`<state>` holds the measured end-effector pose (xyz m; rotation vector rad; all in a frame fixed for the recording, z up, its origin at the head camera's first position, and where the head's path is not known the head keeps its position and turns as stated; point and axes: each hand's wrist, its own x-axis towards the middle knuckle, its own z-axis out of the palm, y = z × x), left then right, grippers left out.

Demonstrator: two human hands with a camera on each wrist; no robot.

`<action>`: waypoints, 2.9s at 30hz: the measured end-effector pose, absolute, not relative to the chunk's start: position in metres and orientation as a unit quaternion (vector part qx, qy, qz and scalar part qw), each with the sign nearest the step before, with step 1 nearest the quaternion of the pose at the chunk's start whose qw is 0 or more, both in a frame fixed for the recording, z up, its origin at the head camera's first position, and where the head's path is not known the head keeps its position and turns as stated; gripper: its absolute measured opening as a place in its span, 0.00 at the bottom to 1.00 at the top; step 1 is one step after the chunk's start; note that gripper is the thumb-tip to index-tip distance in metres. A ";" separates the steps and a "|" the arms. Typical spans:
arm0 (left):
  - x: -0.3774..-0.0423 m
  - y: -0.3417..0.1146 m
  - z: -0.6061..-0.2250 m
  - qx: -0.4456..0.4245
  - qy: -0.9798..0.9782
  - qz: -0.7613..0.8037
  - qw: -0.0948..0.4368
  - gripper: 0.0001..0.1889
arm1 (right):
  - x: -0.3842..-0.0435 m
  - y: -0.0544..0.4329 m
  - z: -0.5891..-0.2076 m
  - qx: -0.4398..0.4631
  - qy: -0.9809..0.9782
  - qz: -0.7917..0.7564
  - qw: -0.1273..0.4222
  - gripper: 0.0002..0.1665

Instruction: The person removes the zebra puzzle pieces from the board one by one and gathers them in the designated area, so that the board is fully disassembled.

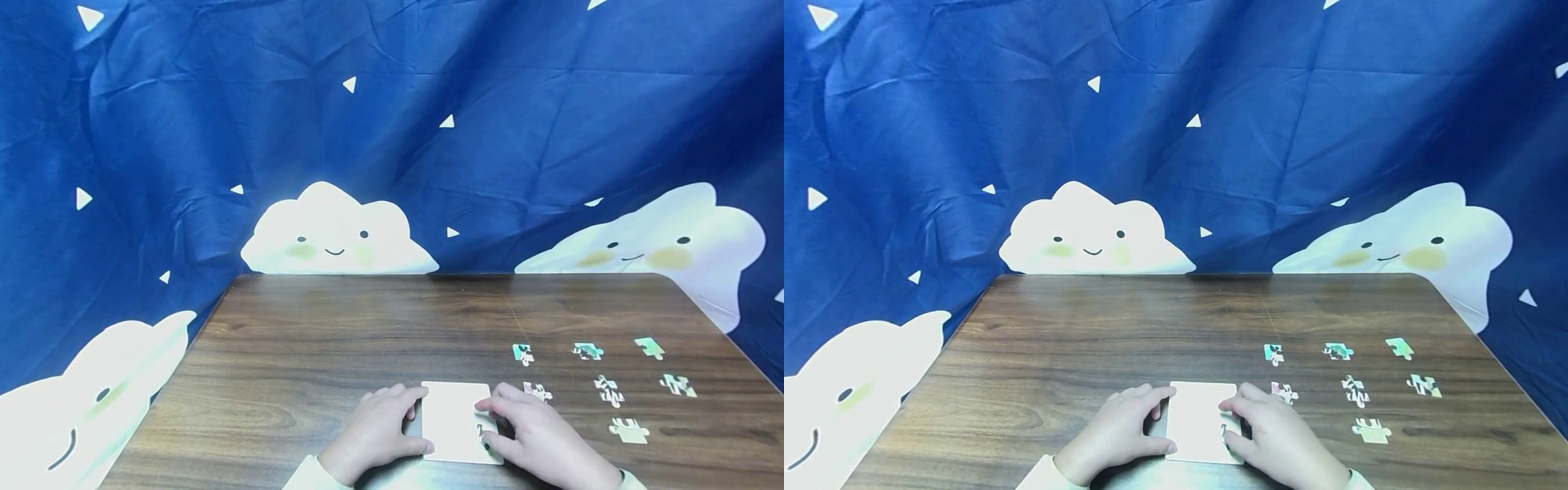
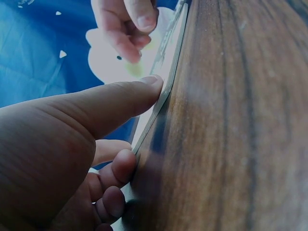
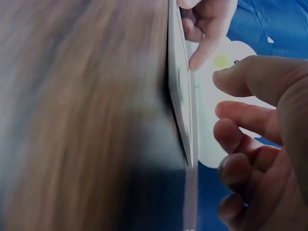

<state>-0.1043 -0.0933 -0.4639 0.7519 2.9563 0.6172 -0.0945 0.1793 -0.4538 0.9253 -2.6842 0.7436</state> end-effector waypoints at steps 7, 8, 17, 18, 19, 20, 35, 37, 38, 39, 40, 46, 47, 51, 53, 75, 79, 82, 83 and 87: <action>-0.105 -0.093 -0.464 0.241 0.950 0.197 0.015 0.40 | -0.097 0.169 -0.452 0.316 -0.916 0.242 0.041 0.14; -0.105 -0.093 -0.464 0.242 0.950 0.197 0.014 0.40 | -0.097 0.168 -0.452 0.318 -0.916 0.240 0.044 0.14; -0.105 -0.092 -0.463 0.243 0.950 0.194 0.007 0.40 | -0.098 0.161 -0.454 0.310 -0.922 0.225 0.055 0.11; -0.105 -0.092 -0.463 0.243 0.951 0.194 0.008 0.40 | -0.099 0.160 -0.454 0.312 -0.921 0.225 0.054 0.11; -0.105 -0.092 -0.463 0.242 0.951 0.194 0.008 0.39 | -0.099 0.160 -0.454 0.313 -0.922 0.224 0.051 0.12; -0.105 -0.092 -0.463 0.242 0.951 0.194 0.008 0.39 | -0.100 0.159 -0.454 0.315 -0.921 0.223 0.046 0.13; -0.105 -0.091 -0.462 0.245 0.949 0.197 0.003 0.39 | -0.102 0.161 -0.459 0.326 -0.915 0.234 0.052 0.13; -0.105 -0.091 -0.462 0.246 0.949 0.199 0.005 0.39 | -0.102 0.163 -0.458 0.318 -0.918 0.234 0.045 0.13; -0.106 -0.091 -0.462 0.246 0.949 0.199 0.005 0.39 | -0.102 0.164 -0.458 0.314 -0.919 0.236 0.042 0.13; -0.106 -0.091 -0.461 0.246 0.948 0.200 0.006 0.39 | -0.101 0.164 -0.458 0.311 -0.919 0.238 0.042 0.13; -0.105 -0.091 -0.461 0.247 0.948 0.200 0.006 0.39 | -0.101 0.165 -0.457 0.310 -0.919 0.241 0.043 0.13; -0.104 -0.092 -0.459 0.246 0.949 0.199 0.006 0.39 | -0.100 0.167 -0.454 0.314 -0.915 0.250 0.033 0.12; -0.104 -0.092 -0.459 0.245 0.949 0.199 0.006 0.39 | -0.100 0.167 -0.453 0.310 -0.918 0.245 0.028 0.11; -0.104 -0.092 -0.458 0.242 0.951 0.193 0.007 0.39 | -0.099 0.167 -0.448 0.281 -0.936 0.213 0.011 0.11; -0.104 -0.092 -0.458 0.241 0.951 0.192 0.008 0.39 | -0.099 0.167 -0.447 0.268 -0.943 0.195 0.012 0.13; -0.103 -0.094 -0.461 0.241 0.950 0.199 0.010 0.39 | -0.100 0.174 -0.448 0.258 -0.937 0.231 -0.049 0.21; -0.103 -0.094 -0.460 0.241 0.950 0.200 0.011 0.39 | -0.100 0.172 -0.450 0.275 -0.929 0.245 -0.025 0.20; -0.103 -0.093 -0.460 0.241 0.950 0.201 0.010 0.39 | -0.100 0.171 -0.451 0.297 -0.918 0.262 -0.008 0.18; -0.103 -0.093 -0.460 0.240 0.950 0.201 0.010 0.39 | -0.100 0.170 -0.451 0.301 -0.916 0.264 -0.004 0.18; -0.103 -0.093 -0.461 0.241 0.950 0.200 0.010 0.39 | -0.098 0.171 -0.449 0.281 -0.926 0.250 -0.008 0.17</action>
